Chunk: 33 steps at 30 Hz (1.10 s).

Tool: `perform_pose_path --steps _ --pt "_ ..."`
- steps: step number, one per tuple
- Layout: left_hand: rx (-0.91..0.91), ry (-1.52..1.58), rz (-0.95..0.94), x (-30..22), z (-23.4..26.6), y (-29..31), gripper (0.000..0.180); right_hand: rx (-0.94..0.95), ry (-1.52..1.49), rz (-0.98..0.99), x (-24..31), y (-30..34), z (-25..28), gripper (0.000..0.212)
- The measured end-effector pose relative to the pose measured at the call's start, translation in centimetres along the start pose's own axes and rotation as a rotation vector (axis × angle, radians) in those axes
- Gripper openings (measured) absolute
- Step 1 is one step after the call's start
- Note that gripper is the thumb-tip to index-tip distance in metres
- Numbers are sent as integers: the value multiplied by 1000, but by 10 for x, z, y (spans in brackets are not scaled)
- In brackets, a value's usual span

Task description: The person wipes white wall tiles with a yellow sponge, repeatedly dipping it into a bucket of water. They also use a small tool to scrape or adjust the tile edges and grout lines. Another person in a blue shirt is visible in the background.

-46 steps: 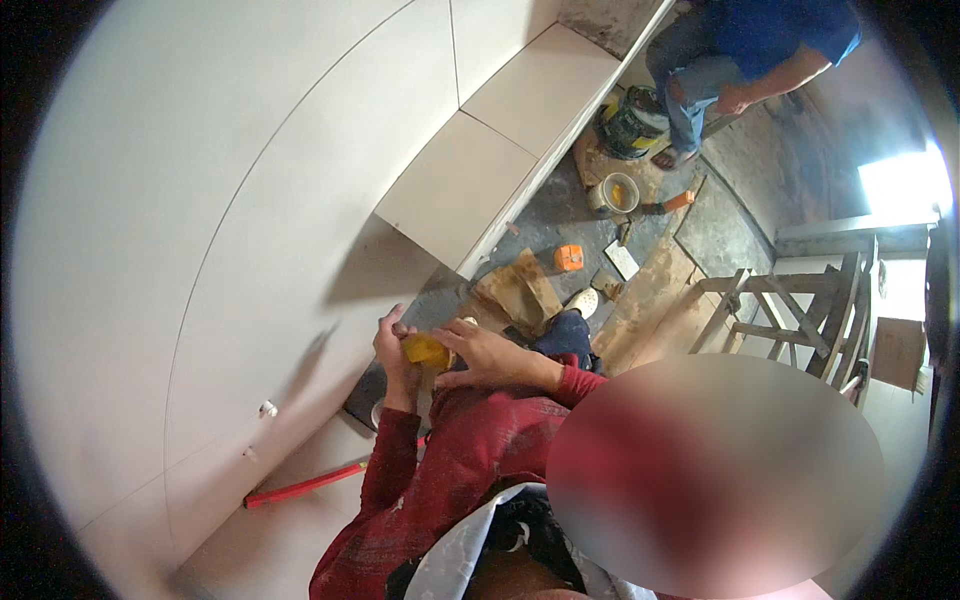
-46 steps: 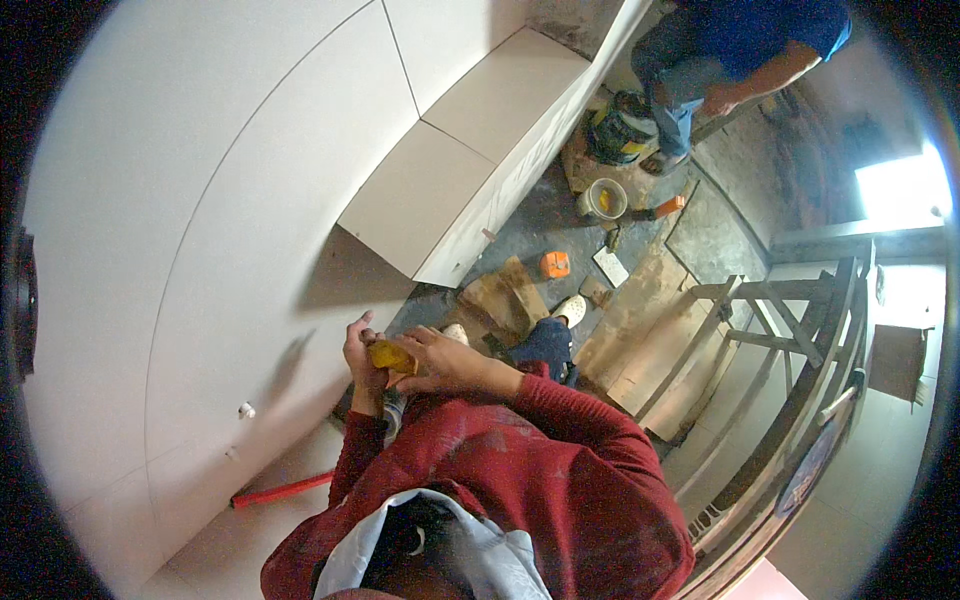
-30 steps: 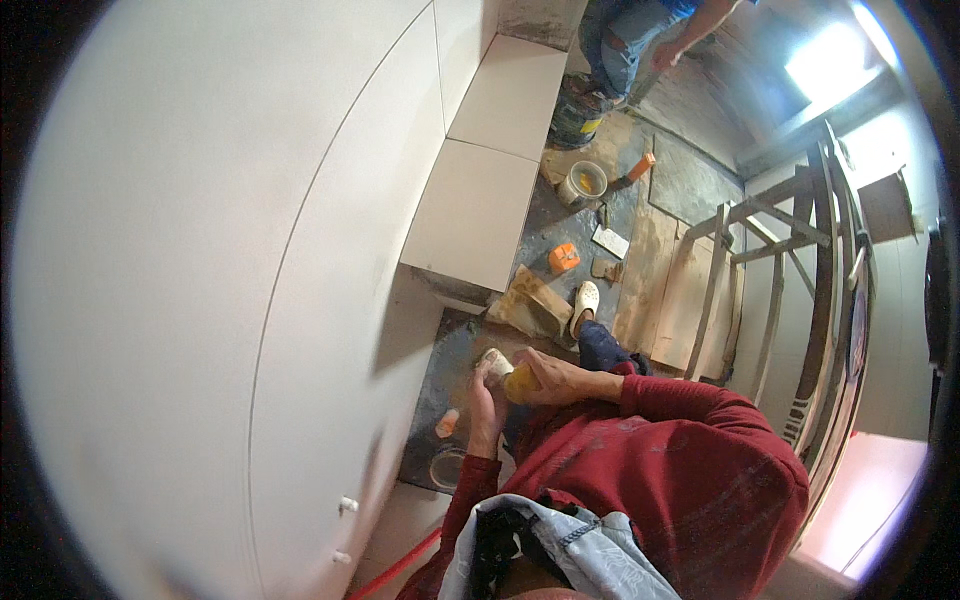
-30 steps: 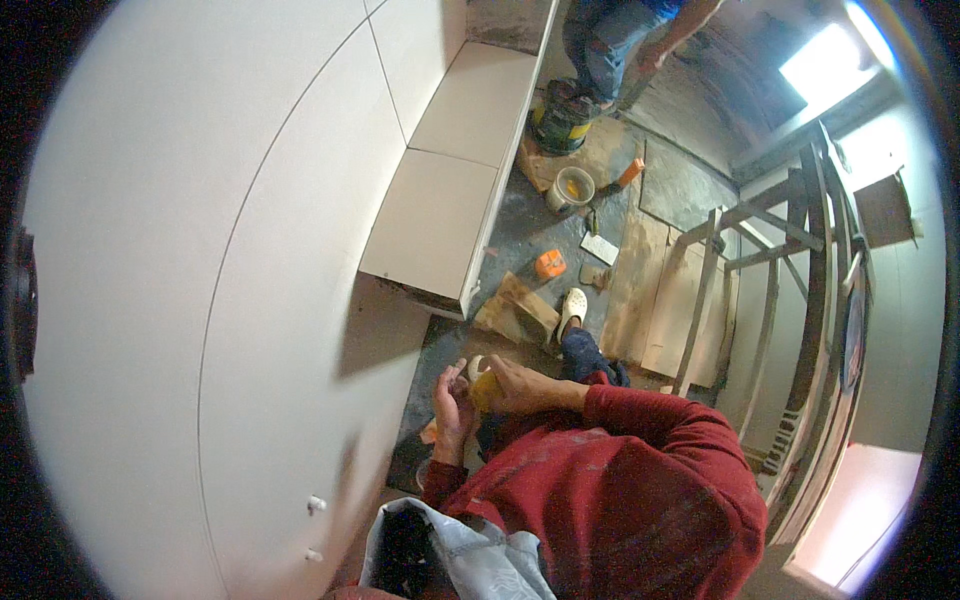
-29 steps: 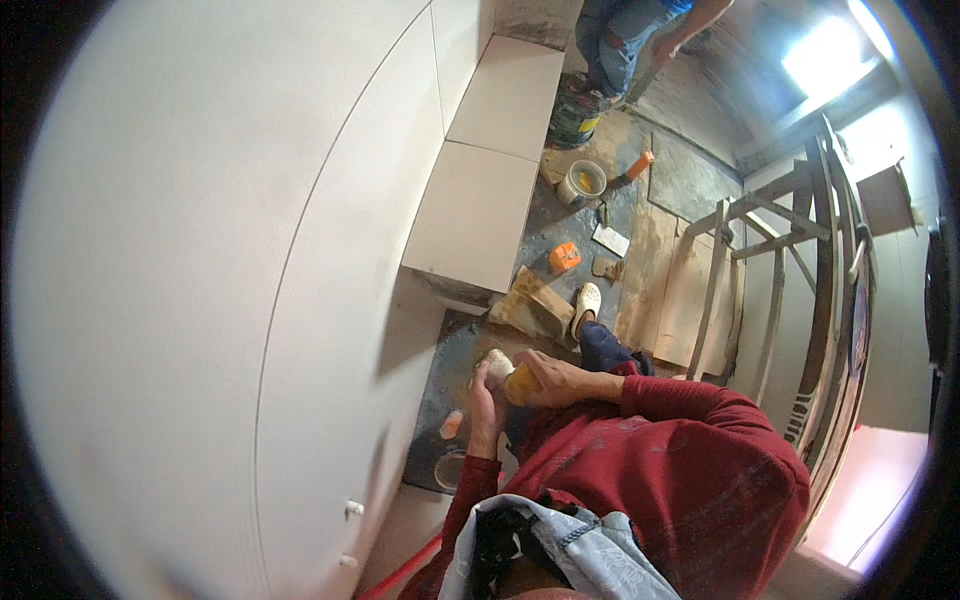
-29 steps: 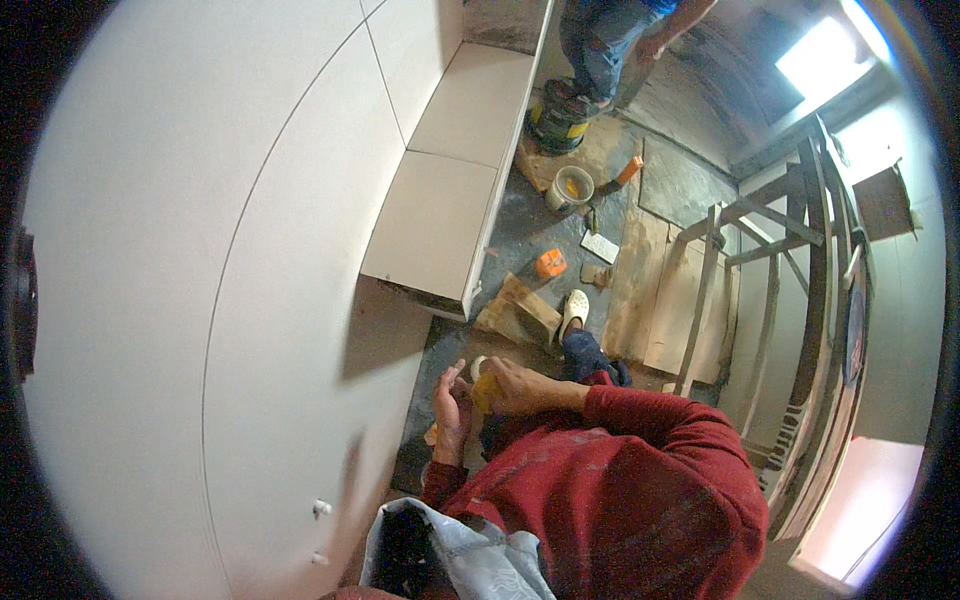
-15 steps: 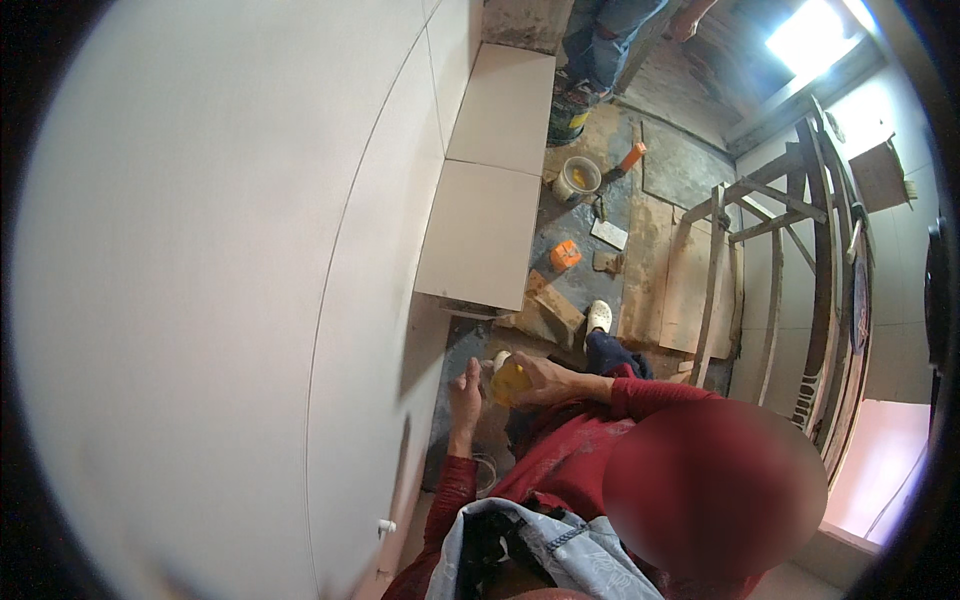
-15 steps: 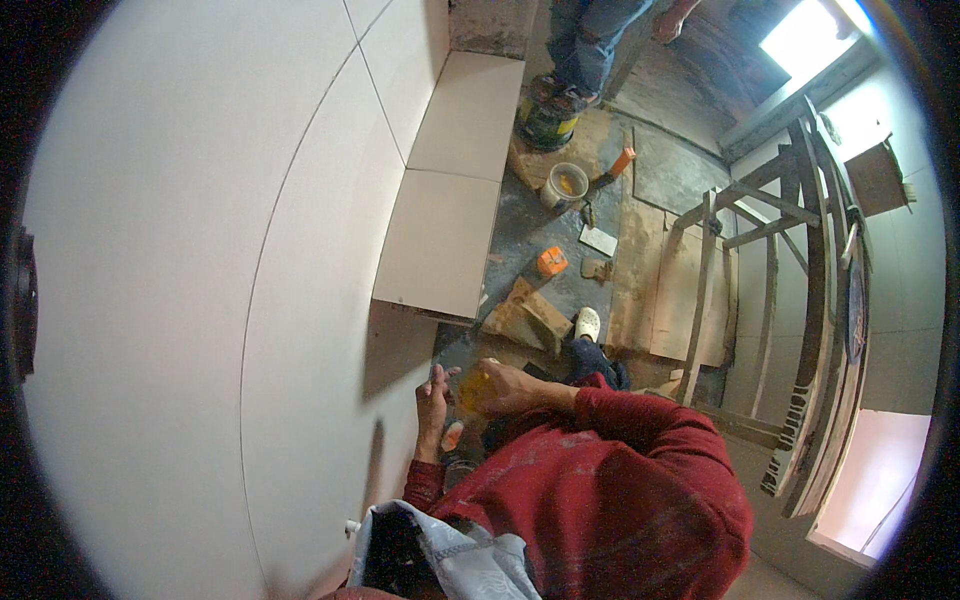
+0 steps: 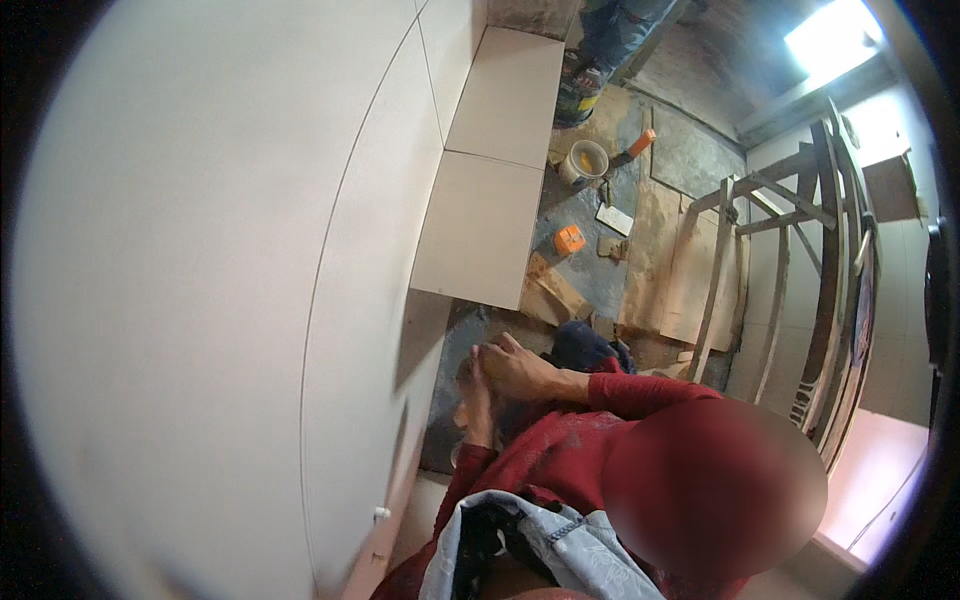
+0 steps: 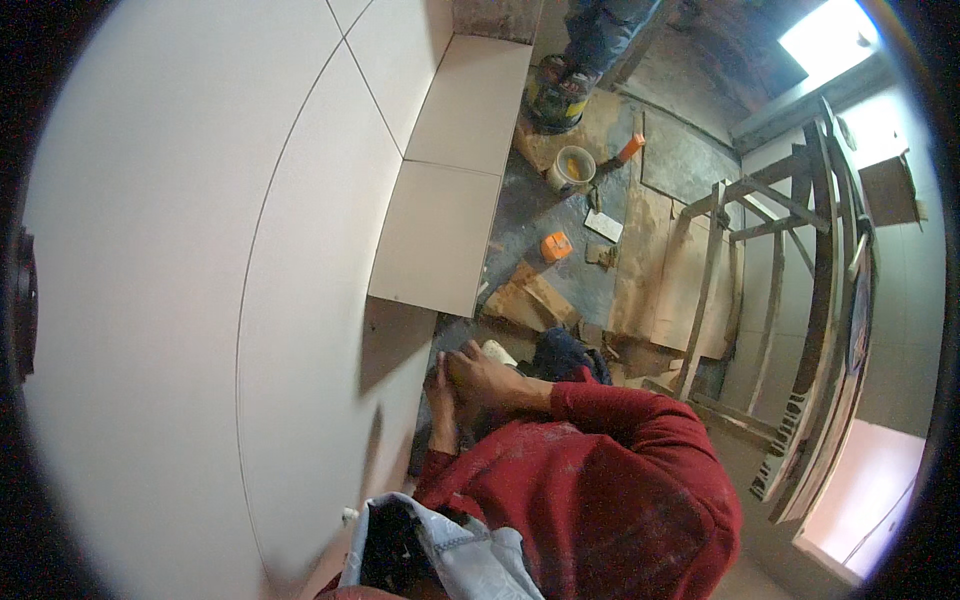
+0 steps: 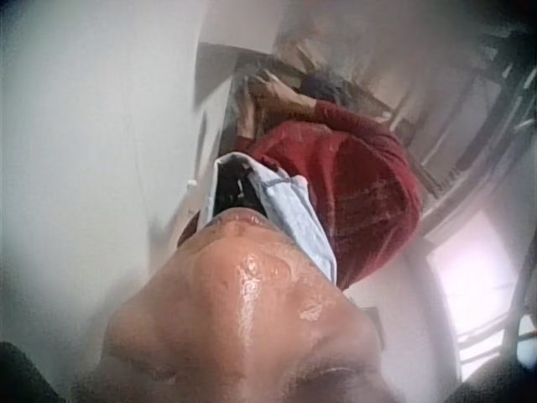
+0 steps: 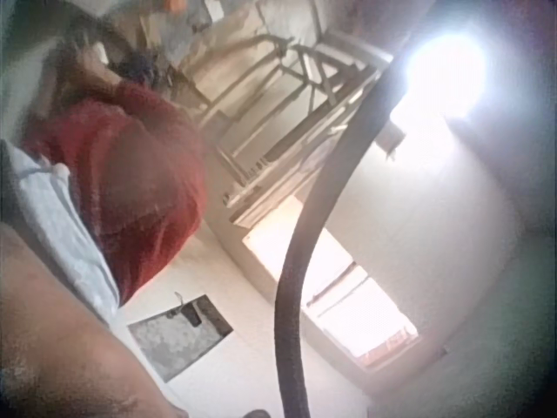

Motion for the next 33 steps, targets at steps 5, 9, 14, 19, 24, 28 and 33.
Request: perform_pose_path --steps 5,9,14,19,24,28,33 --pt "-169 -901 -439 -18 1 1 48 33 -17 146 31 9 33 74" --pt "-307 -859 -581 -35 15 16 37 154 142 161 59 28 61 56" --pt "-197 -44 -521 -59 31 14 28 151 -10 320 54 54 81 26" --pt "-299 34 -317 -50 31 8 37 -241 -124 123 -72 101 87 31" --pt "-258 60 -37 -3 19 3 47 -206 -221 -584 -254 230 9 39" --pt "9 -11 115 23 -12 -14 46 -507 -364 -889 -309 358 -49 31" --pt "90 -225 74 27 -50 -36 33 -959 -198 -939 -279 448 -11 24"
Point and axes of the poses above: each hand's wrist, its own y-axis away from the middle knuckle, its own z-axis out of the back of the hand, x = y × z, the point moved 8 cm from there along -y, towards the middle knuckle, and after that the axes turned 11 degrees about x, right-handed, at the moved point
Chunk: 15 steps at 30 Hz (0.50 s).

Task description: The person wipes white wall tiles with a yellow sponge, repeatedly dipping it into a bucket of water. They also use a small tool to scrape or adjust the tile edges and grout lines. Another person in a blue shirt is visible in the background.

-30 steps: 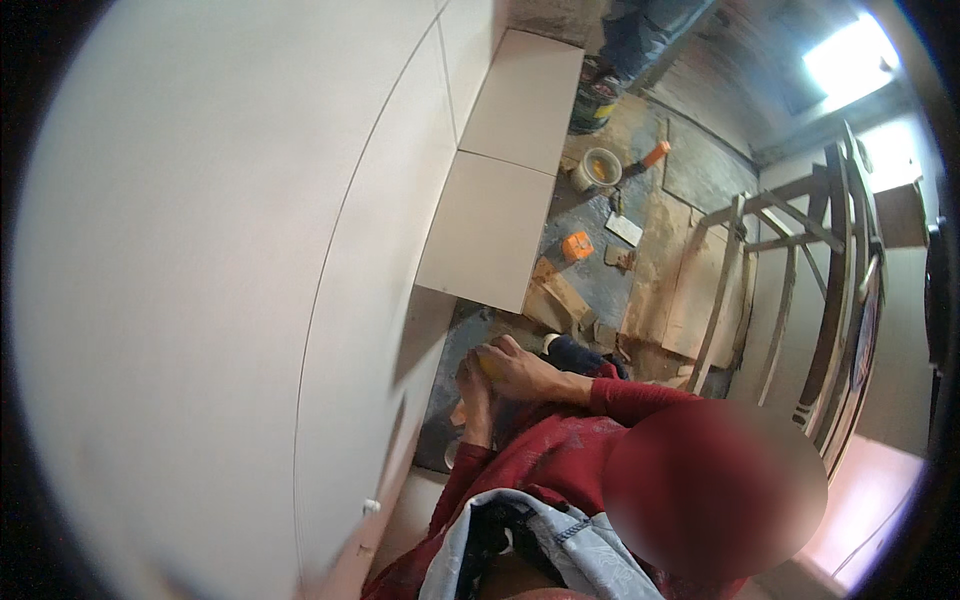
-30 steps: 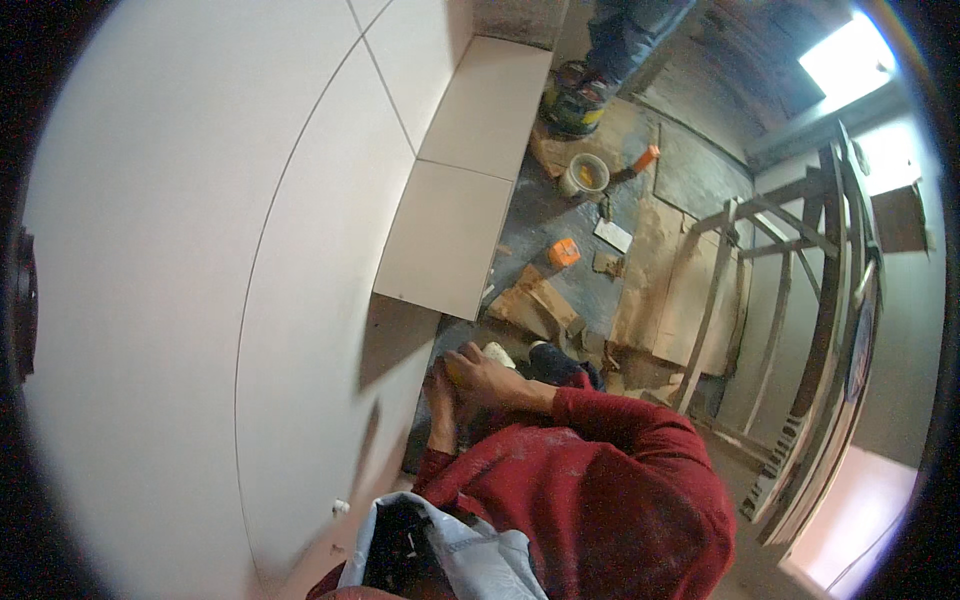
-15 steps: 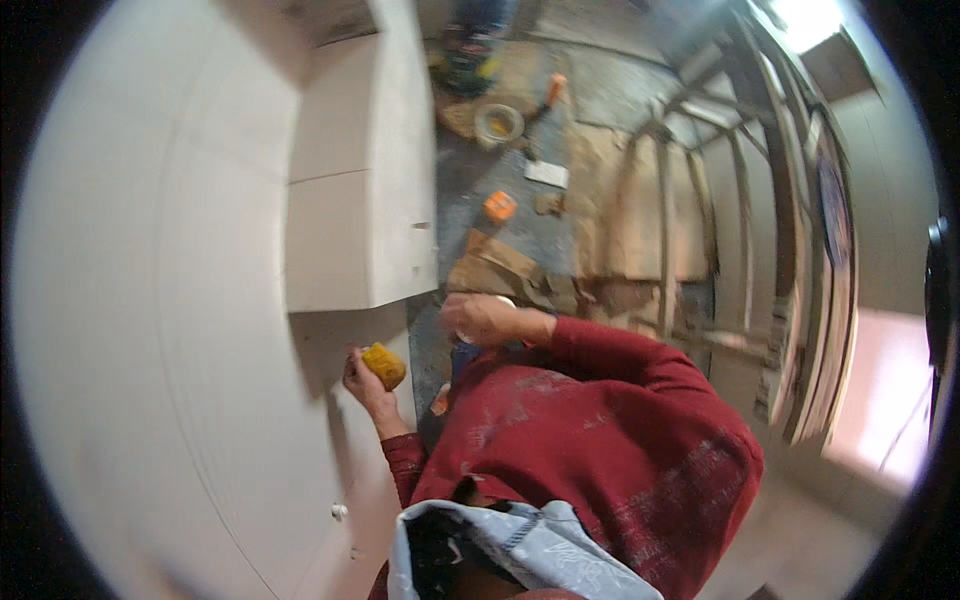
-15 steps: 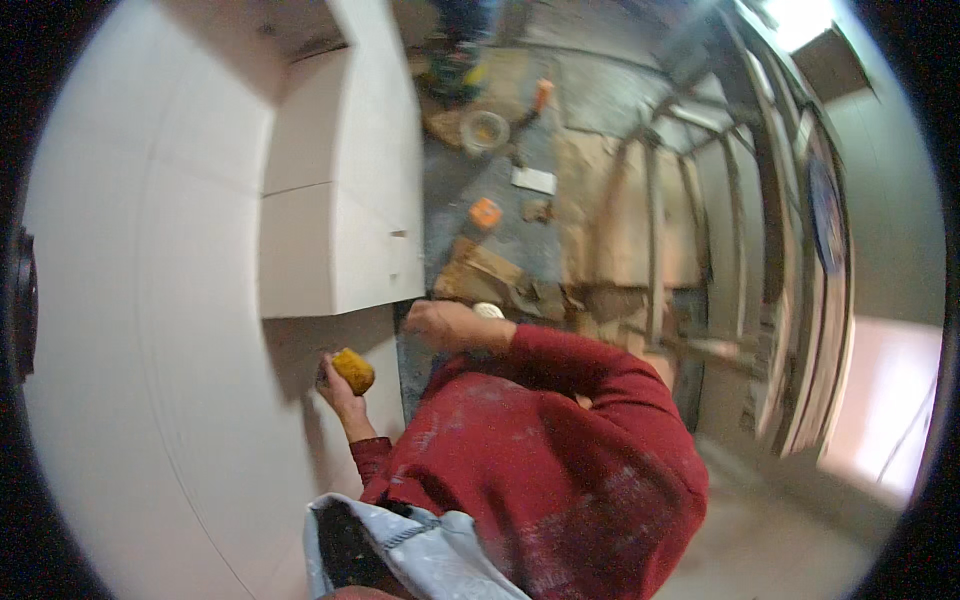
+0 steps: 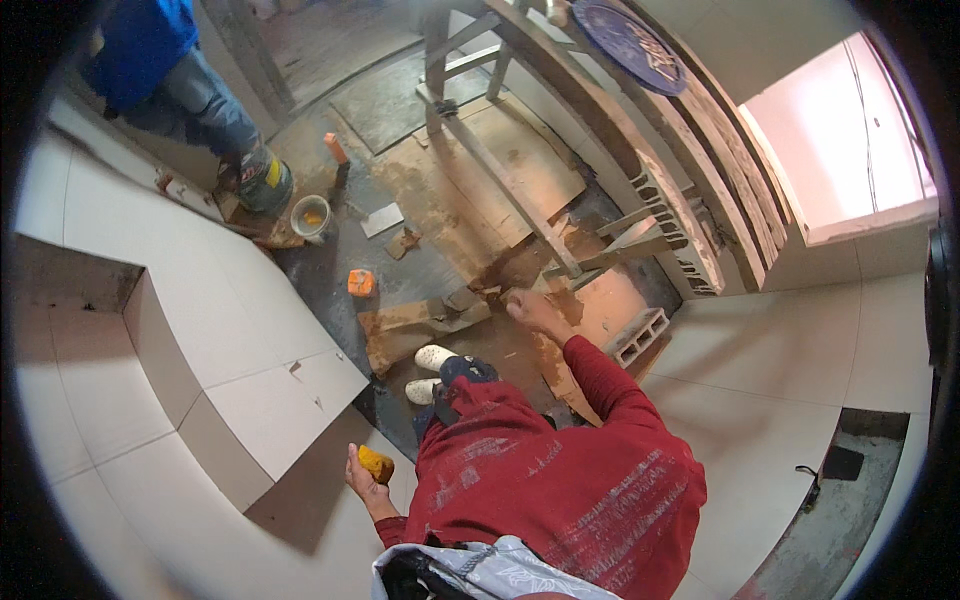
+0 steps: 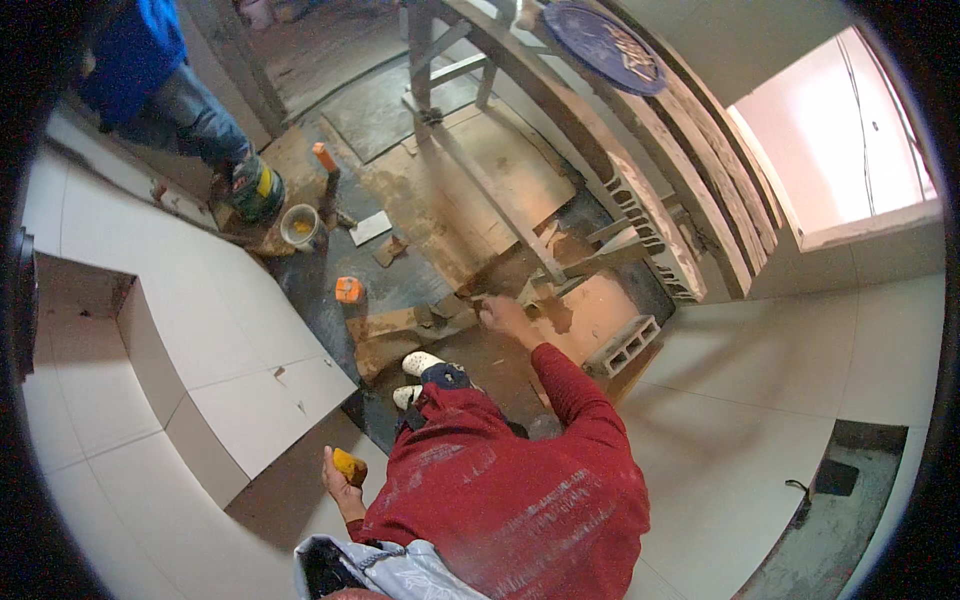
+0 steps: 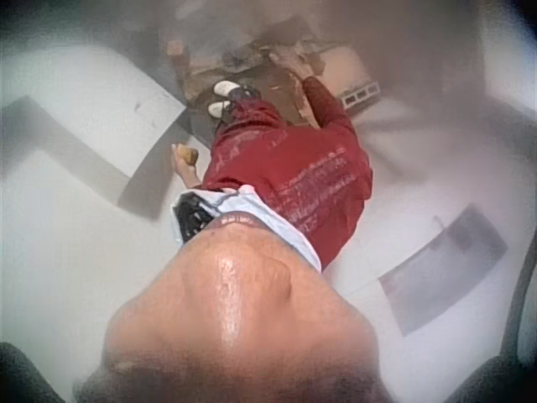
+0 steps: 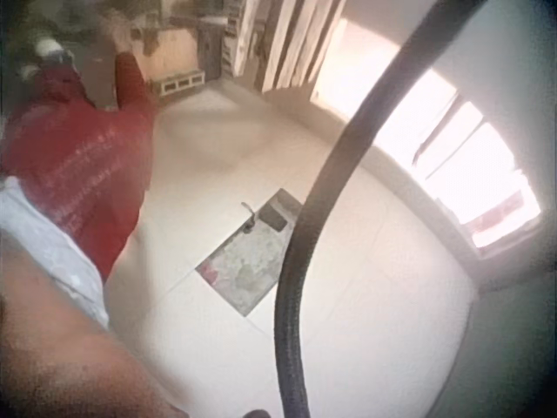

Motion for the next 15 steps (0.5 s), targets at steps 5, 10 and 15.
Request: perform_pose_path --steps 5,10,15 --pt "166 -177 -37 -28 -50 -6 31 -741 225 270 45 7 249 9" --pt "81 -217 -146 -59 -67 5 32 -1011 349 -229 -13 -8 508 21" --pt "-6 -162 -145 -59 -75 19 32 -717 424 -447 -96 -69 586 26"
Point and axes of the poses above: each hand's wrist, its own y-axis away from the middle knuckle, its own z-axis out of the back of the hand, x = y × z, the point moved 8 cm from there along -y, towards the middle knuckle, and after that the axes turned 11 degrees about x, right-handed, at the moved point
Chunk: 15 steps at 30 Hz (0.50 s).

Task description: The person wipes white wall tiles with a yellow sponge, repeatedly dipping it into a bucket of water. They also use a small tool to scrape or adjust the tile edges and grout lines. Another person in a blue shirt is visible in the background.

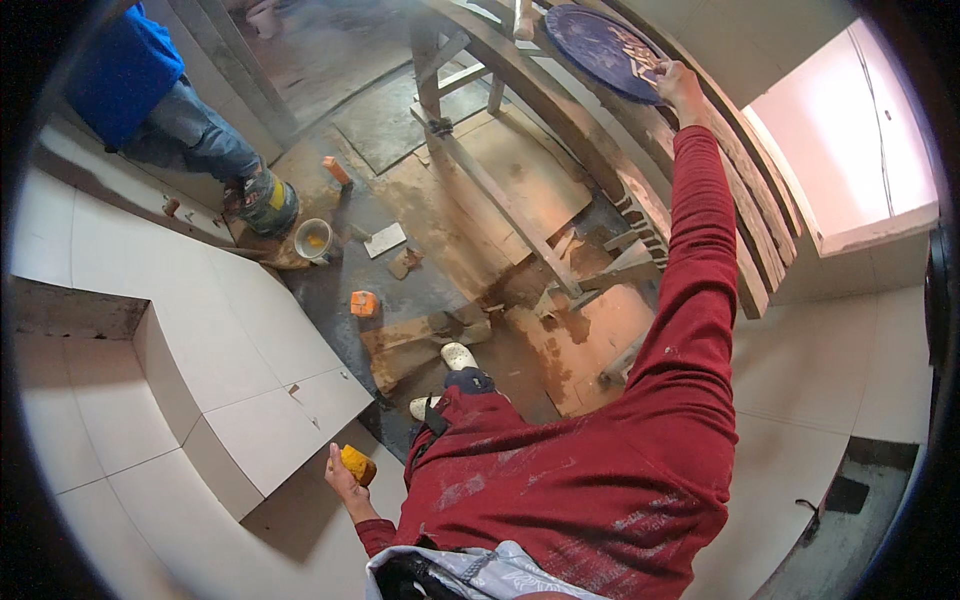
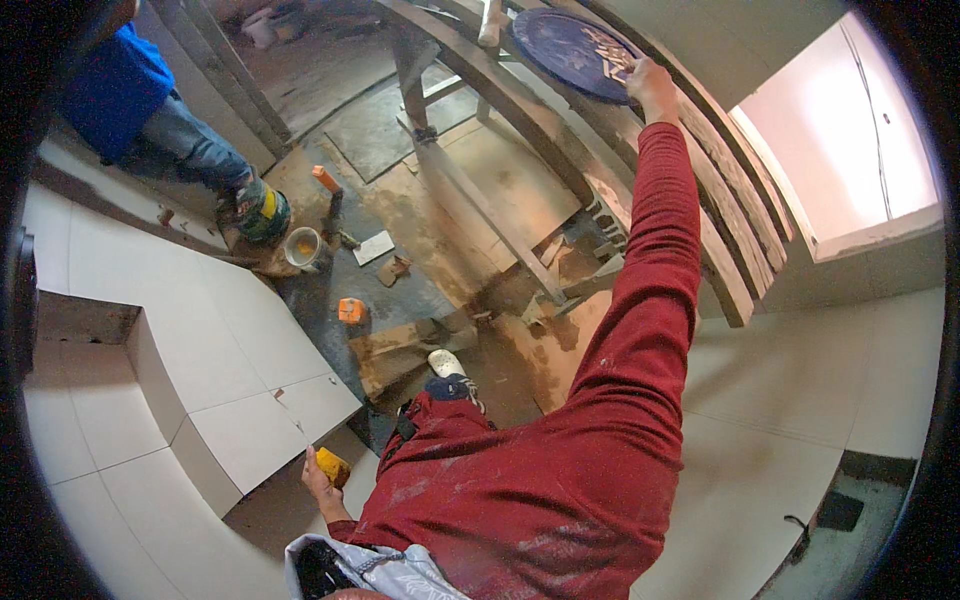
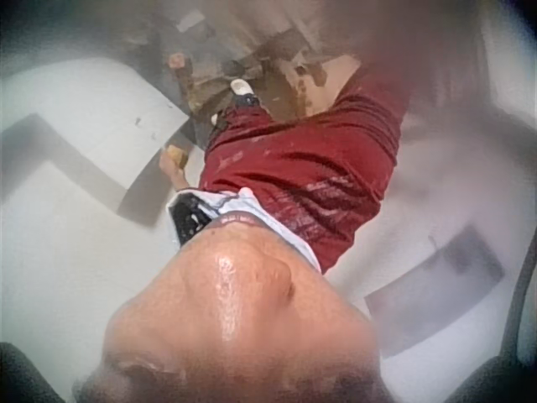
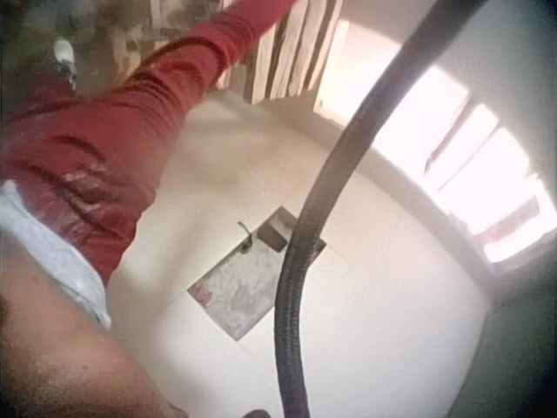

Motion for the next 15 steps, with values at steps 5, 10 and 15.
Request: perform_pose_path --steps 5,10,15 --pt "1 35 -43 1 -14 12 29 195 -10 -15 -17 -44 -47 31" --pt "-2 49 1 6 -29 16 27 86 4 -161 -17 -57 -37 47" --pt "23 21 0 2 -39 10 27 234 -30 -138 -7 -86 -47 37"
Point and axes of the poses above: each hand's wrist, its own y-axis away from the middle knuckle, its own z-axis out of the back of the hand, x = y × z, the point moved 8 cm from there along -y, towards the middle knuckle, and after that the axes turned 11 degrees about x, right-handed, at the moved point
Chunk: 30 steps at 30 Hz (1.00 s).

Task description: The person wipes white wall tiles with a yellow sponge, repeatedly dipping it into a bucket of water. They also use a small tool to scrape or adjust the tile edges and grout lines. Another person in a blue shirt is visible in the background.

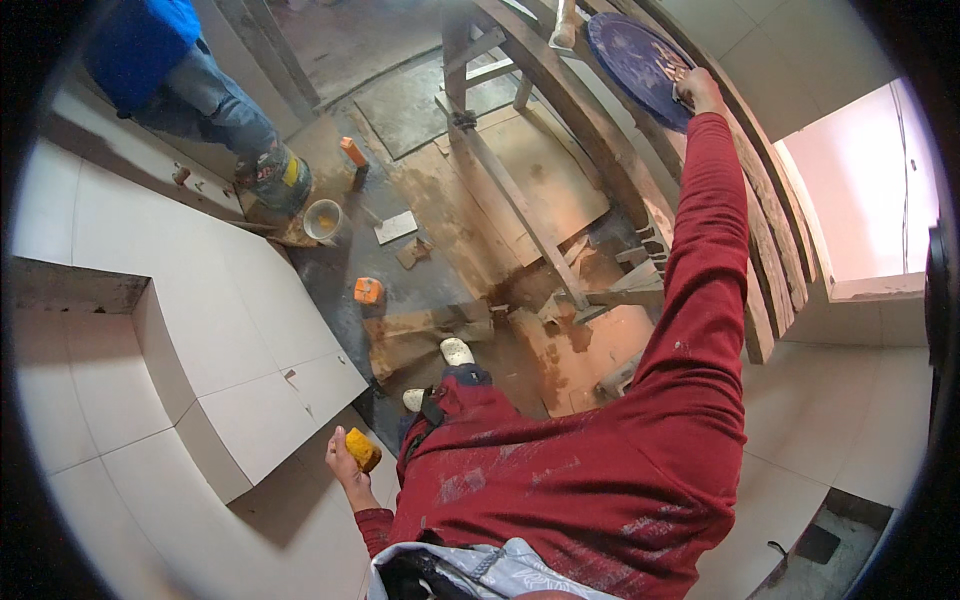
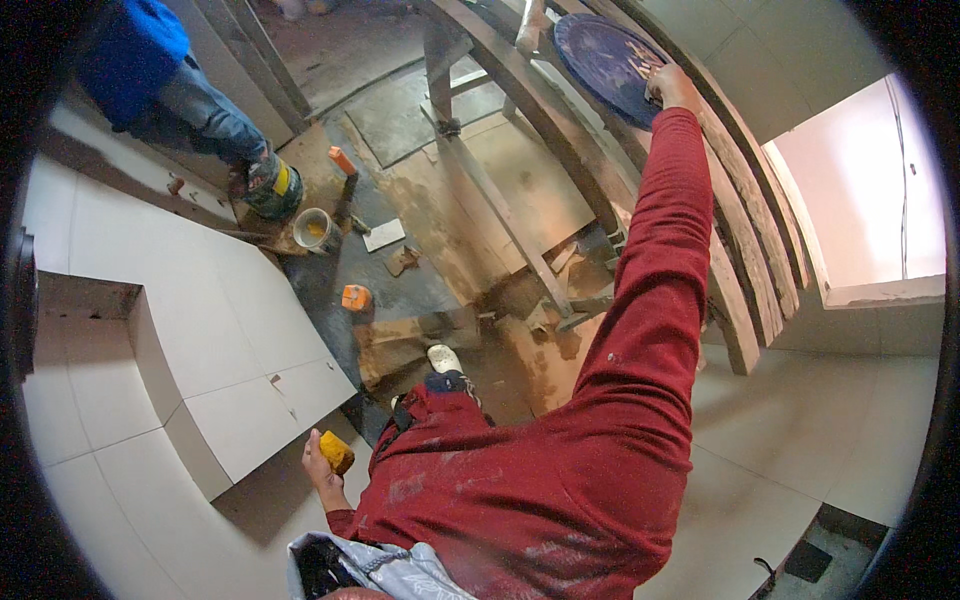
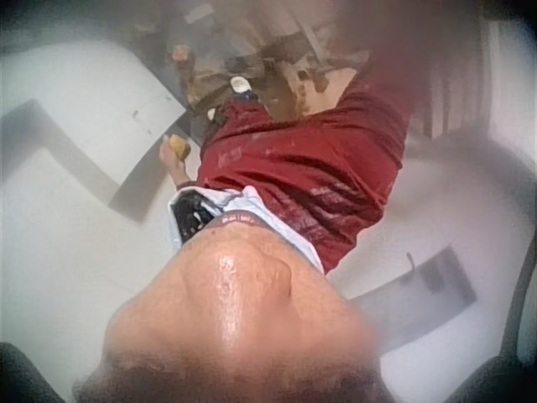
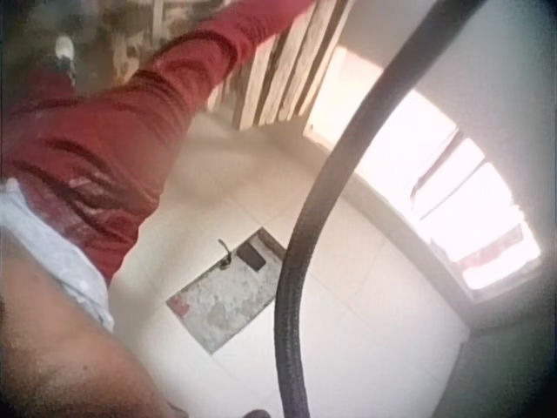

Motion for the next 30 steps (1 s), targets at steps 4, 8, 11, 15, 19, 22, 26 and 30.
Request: perform_pose_path --steps 4,8,11,15,19,22,26,30 --pt "12 61 -22 3 -9 -8 27 28 25 248 -2 -31 -13 38" --pt "87 102 -39 8 -21 -11 27 341 -411 1293 29 -5 -37 39" --pt "32 54 -29 13 -25 -12 20 556 -1047 909 -5 -44 -41 40" --pt "-14 24 -102 3 -31 -6 28 351 -942 499 -67 -94 -41 36" --pt "-28 140 -31 9 -29 0 31 300 -909 379 -93 -133 -53 34" --pt "-75 104 -40 13 -21 3 31 255 -819 355 -87 -143 -52 33" --pt "-115 59 -91 20 -4 5 24 102 -443 264 -55 -115 -17 33" --pt "-162 70 -133 21 25 17 20 -192 262 112 3 -60 47 41"
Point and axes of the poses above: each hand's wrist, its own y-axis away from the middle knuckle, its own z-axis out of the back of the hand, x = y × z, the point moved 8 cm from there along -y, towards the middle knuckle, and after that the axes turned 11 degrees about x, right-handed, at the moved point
